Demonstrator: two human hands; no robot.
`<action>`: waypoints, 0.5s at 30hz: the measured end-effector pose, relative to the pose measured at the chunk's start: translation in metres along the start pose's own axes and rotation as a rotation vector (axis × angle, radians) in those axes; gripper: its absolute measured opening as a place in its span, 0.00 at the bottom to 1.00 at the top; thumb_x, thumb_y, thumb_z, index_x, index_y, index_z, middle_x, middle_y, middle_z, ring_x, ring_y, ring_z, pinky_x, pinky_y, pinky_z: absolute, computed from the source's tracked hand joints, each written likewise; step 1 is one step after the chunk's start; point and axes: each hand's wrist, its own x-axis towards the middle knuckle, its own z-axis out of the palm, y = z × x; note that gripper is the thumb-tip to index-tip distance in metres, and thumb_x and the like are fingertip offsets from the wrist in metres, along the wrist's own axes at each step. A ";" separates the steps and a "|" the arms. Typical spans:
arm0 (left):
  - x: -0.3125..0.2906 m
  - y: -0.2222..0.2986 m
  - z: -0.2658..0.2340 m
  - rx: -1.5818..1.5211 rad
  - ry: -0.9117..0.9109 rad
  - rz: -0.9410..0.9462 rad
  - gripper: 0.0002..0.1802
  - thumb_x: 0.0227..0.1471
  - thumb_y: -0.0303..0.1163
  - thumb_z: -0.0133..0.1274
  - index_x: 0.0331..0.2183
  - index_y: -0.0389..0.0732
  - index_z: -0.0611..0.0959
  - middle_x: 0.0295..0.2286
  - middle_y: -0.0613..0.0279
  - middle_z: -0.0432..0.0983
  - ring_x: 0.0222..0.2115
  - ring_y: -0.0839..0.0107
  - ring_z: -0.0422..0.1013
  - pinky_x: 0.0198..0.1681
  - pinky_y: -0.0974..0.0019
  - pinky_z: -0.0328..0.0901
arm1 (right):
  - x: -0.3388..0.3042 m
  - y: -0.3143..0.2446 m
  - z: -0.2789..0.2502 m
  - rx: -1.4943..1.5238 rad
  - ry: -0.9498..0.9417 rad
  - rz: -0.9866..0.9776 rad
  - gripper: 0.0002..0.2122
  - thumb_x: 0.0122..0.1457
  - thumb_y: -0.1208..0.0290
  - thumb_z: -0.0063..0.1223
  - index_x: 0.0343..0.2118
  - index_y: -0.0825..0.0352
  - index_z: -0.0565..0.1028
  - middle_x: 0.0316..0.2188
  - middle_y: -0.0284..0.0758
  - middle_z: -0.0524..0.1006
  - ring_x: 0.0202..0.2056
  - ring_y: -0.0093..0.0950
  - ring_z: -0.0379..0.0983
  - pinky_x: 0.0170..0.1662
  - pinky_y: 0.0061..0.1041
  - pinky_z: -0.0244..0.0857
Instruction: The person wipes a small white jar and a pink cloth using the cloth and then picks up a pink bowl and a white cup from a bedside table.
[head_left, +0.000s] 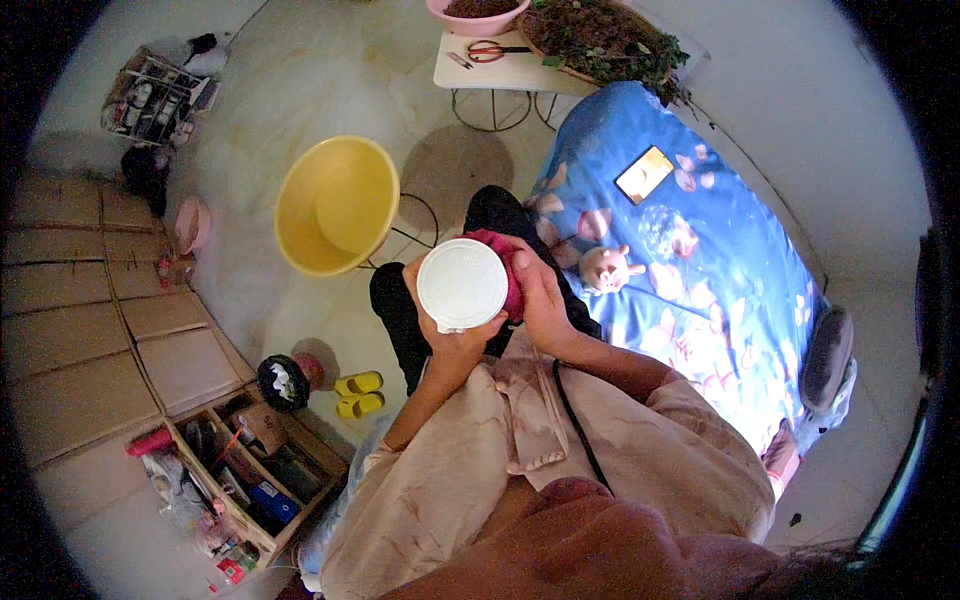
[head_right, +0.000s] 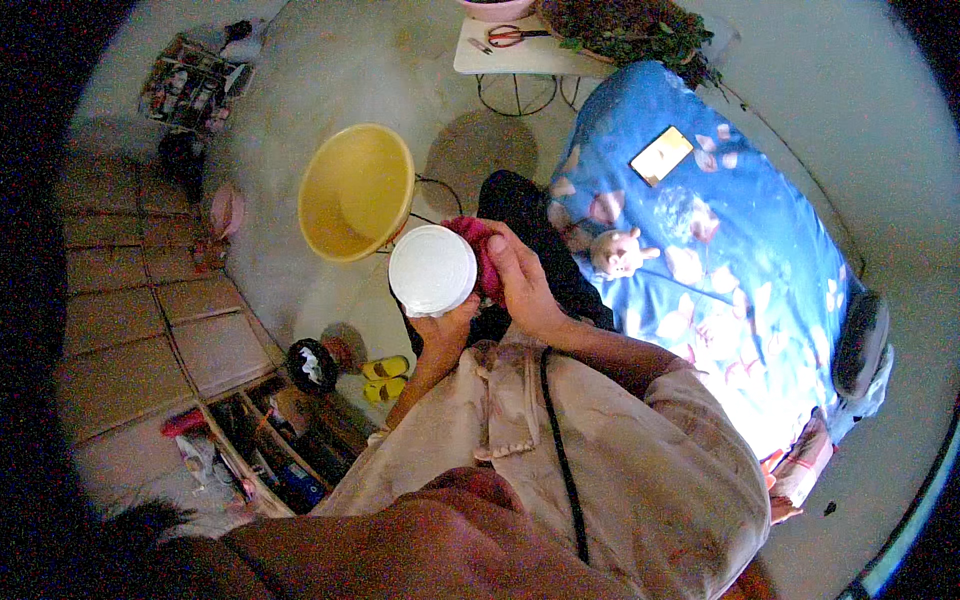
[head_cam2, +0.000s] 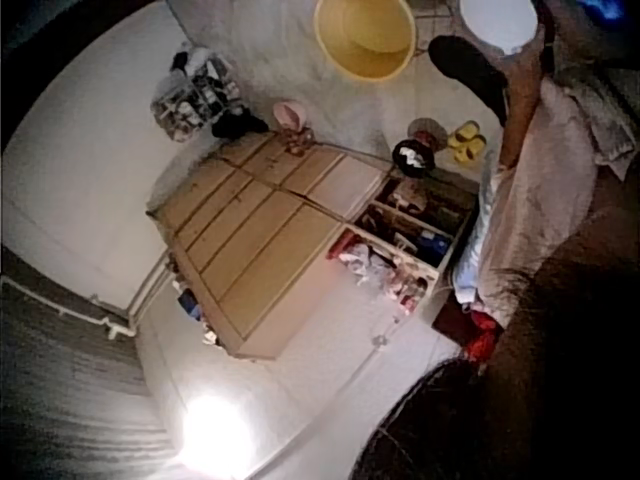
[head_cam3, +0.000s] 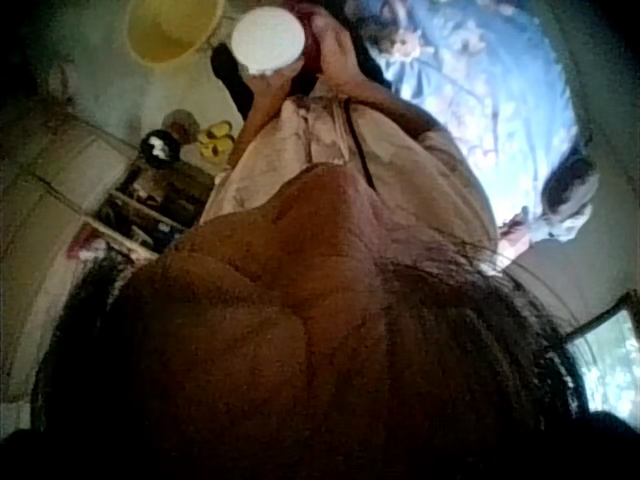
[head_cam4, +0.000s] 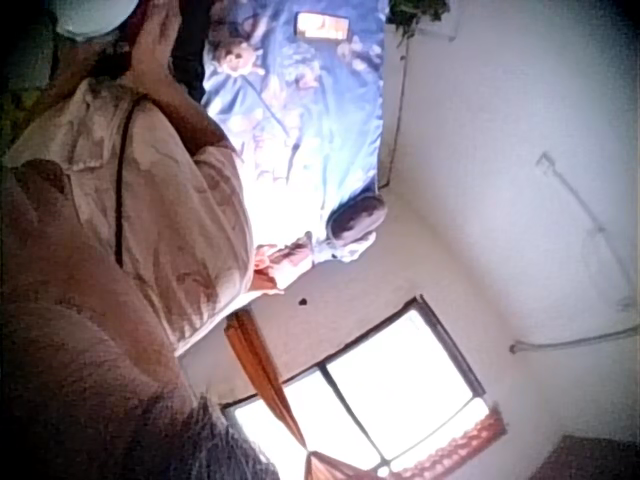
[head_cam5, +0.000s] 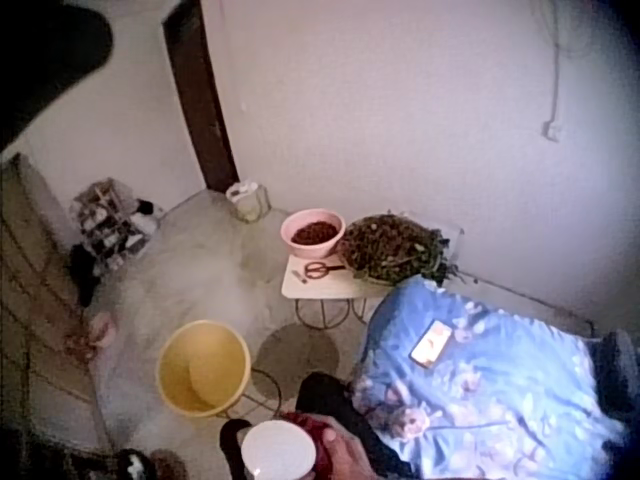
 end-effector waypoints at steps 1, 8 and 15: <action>0.000 0.004 0.001 0.000 0.002 0.000 0.48 0.31 0.38 0.71 0.50 0.36 0.61 0.44 0.57 0.66 0.46 0.65 0.66 0.51 0.62 0.61 | 0.000 -0.005 0.001 0.000 -0.001 0.001 0.21 0.67 0.59 0.35 0.54 0.70 0.64 0.46 0.35 0.72 0.47 0.21 0.66 0.53 0.21 0.58; 0.004 0.018 0.003 0.006 -0.019 0.092 0.47 0.28 0.28 0.69 0.51 0.37 0.62 0.42 0.59 0.68 0.44 0.66 0.68 0.49 0.63 0.62 | 0.009 -0.014 0.006 -0.035 -0.090 -0.134 0.20 0.67 0.59 0.34 0.53 0.70 0.65 0.45 0.34 0.72 0.47 0.22 0.66 0.53 0.23 0.58; -0.003 -0.004 -0.003 0.037 0.050 0.012 0.45 0.28 0.28 0.68 0.50 0.37 0.62 0.41 0.59 0.67 0.42 0.66 0.68 0.47 0.63 0.63 | 0.005 0.027 -0.007 -0.079 -0.095 -0.054 0.21 0.67 0.56 0.35 0.51 0.68 0.68 0.44 0.33 0.74 0.47 0.22 0.68 0.53 0.24 0.60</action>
